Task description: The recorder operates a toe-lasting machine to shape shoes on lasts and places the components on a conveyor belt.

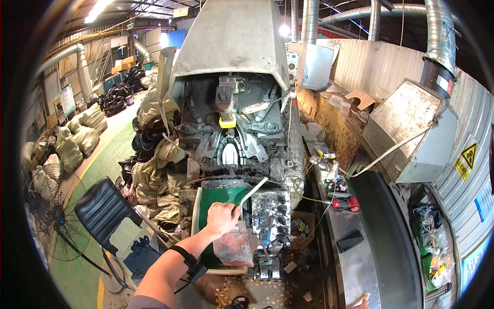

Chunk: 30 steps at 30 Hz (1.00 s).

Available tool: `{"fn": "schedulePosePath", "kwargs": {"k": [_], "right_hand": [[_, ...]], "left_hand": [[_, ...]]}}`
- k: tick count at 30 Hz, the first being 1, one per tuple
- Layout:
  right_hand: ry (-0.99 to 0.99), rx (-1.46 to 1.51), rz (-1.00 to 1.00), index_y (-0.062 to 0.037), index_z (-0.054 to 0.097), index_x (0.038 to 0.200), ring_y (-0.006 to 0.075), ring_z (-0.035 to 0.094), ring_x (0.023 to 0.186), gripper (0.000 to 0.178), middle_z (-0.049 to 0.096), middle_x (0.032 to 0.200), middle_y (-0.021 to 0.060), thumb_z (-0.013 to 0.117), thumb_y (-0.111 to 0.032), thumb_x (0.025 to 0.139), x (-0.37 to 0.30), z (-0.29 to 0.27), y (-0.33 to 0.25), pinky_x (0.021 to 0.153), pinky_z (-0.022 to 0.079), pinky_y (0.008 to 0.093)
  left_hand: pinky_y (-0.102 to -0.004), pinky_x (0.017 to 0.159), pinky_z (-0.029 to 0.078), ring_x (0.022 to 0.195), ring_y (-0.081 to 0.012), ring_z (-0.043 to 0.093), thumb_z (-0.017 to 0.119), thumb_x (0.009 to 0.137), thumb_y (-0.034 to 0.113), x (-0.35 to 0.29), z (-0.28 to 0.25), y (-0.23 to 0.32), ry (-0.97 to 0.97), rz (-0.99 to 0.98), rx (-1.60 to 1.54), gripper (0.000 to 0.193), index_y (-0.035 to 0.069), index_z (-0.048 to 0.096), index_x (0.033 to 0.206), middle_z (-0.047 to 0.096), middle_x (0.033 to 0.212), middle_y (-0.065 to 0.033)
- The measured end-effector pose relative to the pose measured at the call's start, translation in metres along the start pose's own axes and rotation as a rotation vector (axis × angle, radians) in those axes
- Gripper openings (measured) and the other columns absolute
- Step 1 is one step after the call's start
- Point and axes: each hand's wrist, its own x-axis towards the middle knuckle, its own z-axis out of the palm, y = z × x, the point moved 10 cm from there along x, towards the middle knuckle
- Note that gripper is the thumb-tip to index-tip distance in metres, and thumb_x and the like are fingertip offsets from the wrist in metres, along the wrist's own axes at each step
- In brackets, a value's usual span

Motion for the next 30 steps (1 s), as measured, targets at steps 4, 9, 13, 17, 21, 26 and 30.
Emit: {"fn": "schedulePosePath", "kwargs": {"k": [4,9,13,17,21,26,30], "right_hand": [[-0.073,0.073,0.041,-0.0052,-0.003,0.157,0.0295,0.009,0.152,0.16,0.003,0.164,0.0202,0.097,-0.05,0.04,-0.004,-0.001,0.001,0.124,0.023,0.0373],[-0.041,0.056,0.044,-0.0042,-0.001,0.157,0.0303,0.012,0.152,0.159,0.004,0.164,0.0198,0.098,-0.049,0.04,-0.008,-0.007,-0.002,0.123,0.024,0.037],[0.012,0.013,0.009,-0.0051,-0.002,0.157,0.0312,0.013,0.151,0.158,0.005,0.164,0.0194,0.098,-0.048,0.042,-0.006,-0.006,-0.002,0.123,0.025,0.0381],[0.021,0.045,0.015,-0.0072,-0.004,0.157,0.0321,0.014,0.151,0.158,0.005,0.164,0.0194,0.097,-0.049,0.043,-0.003,0.0,0.004,0.122,0.027,0.0401],[0.027,0.017,0.012,-0.0095,-0.005,0.157,0.0336,0.017,0.15,0.158,0.006,0.164,0.02,0.097,-0.048,0.044,0.001,-0.001,0.004,0.121,0.03,0.042],[-0.069,-0.004,0.125,-0.0101,-0.005,0.157,0.0341,0.019,0.149,0.158,0.007,0.164,0.0208,0.098,-0.048,0.043,0.003,0.008,0.015,0.121,0.031,0.0423],[0.025,0.037,0.02,-0.0086,-0.005,0.157,0.0313,0.014,0.151,0.16,0.003,0.164,0.0196,0.098,-0.048,0.041,0.003,0.002,0.007,0.122,0.027,0.0389]], "left_hand": [[-0.0435,0.075,0.052,0.065,-0.0335,0.066,0.061,0.09,0.026,0.0,0.0,0.0,-0.006,0.0,0.002,0.032,0.003,0.066,0.068,0.067,0.069,-0.0153],[-0.0435,0.075,0.052,0.066,-0.0328,0.067,0.061,0.09,0.026,0.0,0.001,0.0,-0.008,-0.005,0.011,0.032,0.003,0.066,0.068,0.068,0.07,-0.0152],[-0.0434,0.076,0.051,0.066,-0.0326,0.067,0.061,0.09,0.026,0.0,-0.001,0.001,0.009,0.003,0.007,0.032,0.003,0.066,0.068,0.068,0.07,-0.0151],[-0.0434,0.076,0.051,0.066,-0.0326,0.067,0.061,0.09,0.025,-0.001,0.002,-0.001,-0.012,-0.007,0.011,0.032,0.003,0.066,0.068,0.068,0.069,-0.0151],[-0.0435,0.076,0.051,0.065,-0.0327,0.067,0.061,0.09,0.025,0.0,0.003,-0.002,-0.013,-0.005,0.016,0.032,0.003,0.066,0.068,0.068,0.069,-0.015],[-0.0439,0.076,0.051,0.065,-0.033,0.066,0.061,0.09,0.025,-0.001,0.0,-0.001,0.017,0.003,-0.003,0.032,0.002,0.066,0.068,0.068,0.069,-0.0149],[-0.0439,0.076,0.051,0.065,-0.0332,0.066,0.061,0.09,0.025,-0.001,0.001,-0.001,0.012,0.0,-0.011,0.031,0.003,0.066,0.068,0.068,0.069,-0.0149]]}}
